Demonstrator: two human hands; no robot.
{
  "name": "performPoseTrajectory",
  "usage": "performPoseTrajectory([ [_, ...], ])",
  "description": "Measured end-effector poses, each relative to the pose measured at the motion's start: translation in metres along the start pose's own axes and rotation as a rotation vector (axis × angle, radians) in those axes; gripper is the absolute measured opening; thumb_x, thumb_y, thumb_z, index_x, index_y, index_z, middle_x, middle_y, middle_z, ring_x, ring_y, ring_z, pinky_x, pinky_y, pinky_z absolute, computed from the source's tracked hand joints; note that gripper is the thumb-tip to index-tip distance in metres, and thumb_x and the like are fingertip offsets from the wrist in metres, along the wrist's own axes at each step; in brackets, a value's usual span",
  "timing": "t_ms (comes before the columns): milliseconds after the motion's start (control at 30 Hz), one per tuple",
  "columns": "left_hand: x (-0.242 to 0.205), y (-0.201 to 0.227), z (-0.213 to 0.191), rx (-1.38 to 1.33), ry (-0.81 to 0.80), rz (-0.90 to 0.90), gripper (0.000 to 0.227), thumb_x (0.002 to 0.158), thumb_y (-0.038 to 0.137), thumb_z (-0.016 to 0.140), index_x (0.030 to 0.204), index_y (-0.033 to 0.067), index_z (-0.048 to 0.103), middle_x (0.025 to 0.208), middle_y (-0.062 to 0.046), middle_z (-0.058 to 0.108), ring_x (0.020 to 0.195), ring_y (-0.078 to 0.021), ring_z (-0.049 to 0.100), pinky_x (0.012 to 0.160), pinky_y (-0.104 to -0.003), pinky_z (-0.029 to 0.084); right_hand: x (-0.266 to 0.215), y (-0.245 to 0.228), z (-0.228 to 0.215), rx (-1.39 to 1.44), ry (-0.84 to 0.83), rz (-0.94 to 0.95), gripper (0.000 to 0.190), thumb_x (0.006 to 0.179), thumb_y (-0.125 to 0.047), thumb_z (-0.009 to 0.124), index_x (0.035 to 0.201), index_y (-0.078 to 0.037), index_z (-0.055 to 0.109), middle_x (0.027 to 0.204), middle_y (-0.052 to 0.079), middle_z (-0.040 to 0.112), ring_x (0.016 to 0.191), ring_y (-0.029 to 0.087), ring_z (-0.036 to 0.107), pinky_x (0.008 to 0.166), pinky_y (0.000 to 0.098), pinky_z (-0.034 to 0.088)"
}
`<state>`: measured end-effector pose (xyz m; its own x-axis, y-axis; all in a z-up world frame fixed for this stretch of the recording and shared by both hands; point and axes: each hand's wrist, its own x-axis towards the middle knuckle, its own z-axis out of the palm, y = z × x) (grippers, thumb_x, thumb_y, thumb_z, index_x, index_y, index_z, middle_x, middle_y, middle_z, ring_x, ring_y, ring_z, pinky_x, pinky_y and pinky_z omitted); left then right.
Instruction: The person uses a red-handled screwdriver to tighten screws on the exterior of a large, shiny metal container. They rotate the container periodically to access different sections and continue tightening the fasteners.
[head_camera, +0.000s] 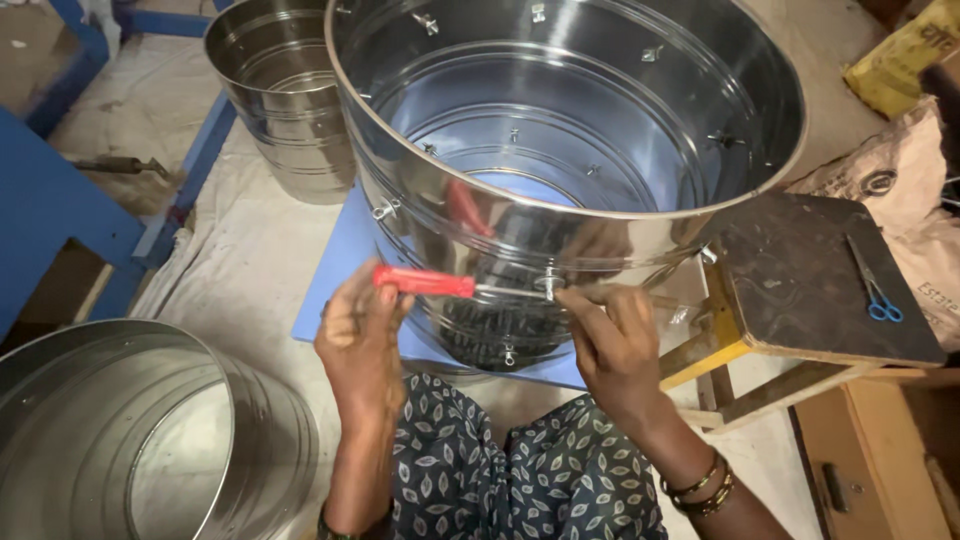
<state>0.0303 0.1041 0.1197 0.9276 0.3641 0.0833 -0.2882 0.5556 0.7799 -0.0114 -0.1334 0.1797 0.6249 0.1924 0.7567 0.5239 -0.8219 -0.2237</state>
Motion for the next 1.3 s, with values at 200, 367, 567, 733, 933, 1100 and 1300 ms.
performPoseTrajectory([
  [200, -0.027, 0.049, 0.100, 0.356, -0.399, 0.425, 0.042, 0.100, 0.006, 0.072, 0.140, 0.0007, 0.062, 0.128, -0.010, 0.069, 0.116, -0.0175, 0.069, 0.102, -0.030, 0.059, -0.036, 0.011, 0.019, 0.170, -0.015, 0.093, 0.039, 0.088, 0.004, 0.070, 0.126, -0.003, 0.068, 0.110, 0.014, 0.068, 0.100, 0.029, 0.064, 0.086, 0.0374, 0.052],
  [367, -0.049, 0.036, 0.161, 0.424, -0.696, 0.594, 0.045, 0.103, -0.002, 0.058, 0.147, 0.0012, 0.050, 0.135, -0.015, 0.063, 0.120, -0.0206, 0.067, 0.097, -0.028, 0.059, -0.049, 0.054, 0.001, 0.466, -0.009, 0.513, 0.023, 0.099, -0.005, 0.065, 0.121, -0.001, 0.071, 0.107, 0.007, 0.072, 0.095, 0.014, 0.066, 0.082, 0.0307, 0.054],
  [567, -0.084, -0.007, 0.180, 0.639, -0.887, 0.813, 0.045, 0.099, -0.005, 0.062, 0.143, -0.0021, 0.057, 0.143, -0.020, 0.060, 0.137, -0.0329, 0.059, 0.121, -0.044, 0.048, -0.054, 0.083, -0.051, 1.411, 0.432, 0.379, 0.048, 0.112, -0.011, 0.061, 0.157, 0.006, 0.056, 0.113, 0.010, 0.064, 0.091, 0.010, 0.063, 0.083, 0.0222, 0.052],
  [733, -0.085, -0.037, 0.160, 0.585, -0.907, 0.811, 0.041, 0.095, -0.008, 0.060, 0.135, 0.0022, 0.063, 0.136, -0.015, 0.066, 0.131, -0.0287, 0.062, 0.122, -0.043, 0.045, -0.073, 0.082, -0.037, 0.543, 0.351, 0.470, 0.035, 0.113, -0.008, 0.057, 0.146, 0.004, 0.052, 0.133, 0.008, 0.062, 0.121, 0.014, 0.059, 0.107, 0.0275, 0.049],
  [933, -0.117, -0.080, 0.090, 0.478, -0.868, 0.338, 0.024, 0.101, 0.001, 0.064, 0.125, 0.0012, 0.065, 0.120, -0.013, 0.070, 0.109, -0.0244, 0.071, 0.096, -0.036, 0.060, -0.100, 0.109, -0.007, 0.383, 0.260, 0.546, 0.028, 0.112, -0.015, 0.054, 0.135, 0.001, 0.057, 0.111, 0.009, 0.065, 0.099, 0.015, 0.063, 0.090, 0.0275, 0.051],
  [1100, -0.116, -0.133, 0.038, 0.453, -0.648, -0.230, 0.038, 0.101, 0.013, 0.063, 0.136, 0.0015, 0.054, 0.123, -0.014, 0.067, 0.106, -0.0199, 0.068, 0.090, -0.033, 0.058, -0.131, 0.091, 0.039, 0.103, -0.121, 0.518, 0.028, 0.103, -0.015, 0.053, 0.125, -0.001, 0.064, 0.108, 0.018, 0.070, 0.095, 0.030, 0.067, 0.085, 0.0393, 0.053],
  [1300, -0.093, -0.179, 0.002, 0.483, -0.519, -0.345, 0.042, 0.104, 0.020, 0.059, 0.141, 0.0032, 0.050, 0.120, -0.014, 0.068, 0.108, -0.0182, 0.067, 0.093, -0.030, 0.054, -0.128, 0.047, 0.076, 0.077, -0.334, 0.342, 0.024, 0.096, -0.011, 0.057, 0.117, -0.004, 0.066, 0.096, 0.019, 0.070, 0.088, 0.038, 0.067, 0.077, 0.0469, 0.053],
])
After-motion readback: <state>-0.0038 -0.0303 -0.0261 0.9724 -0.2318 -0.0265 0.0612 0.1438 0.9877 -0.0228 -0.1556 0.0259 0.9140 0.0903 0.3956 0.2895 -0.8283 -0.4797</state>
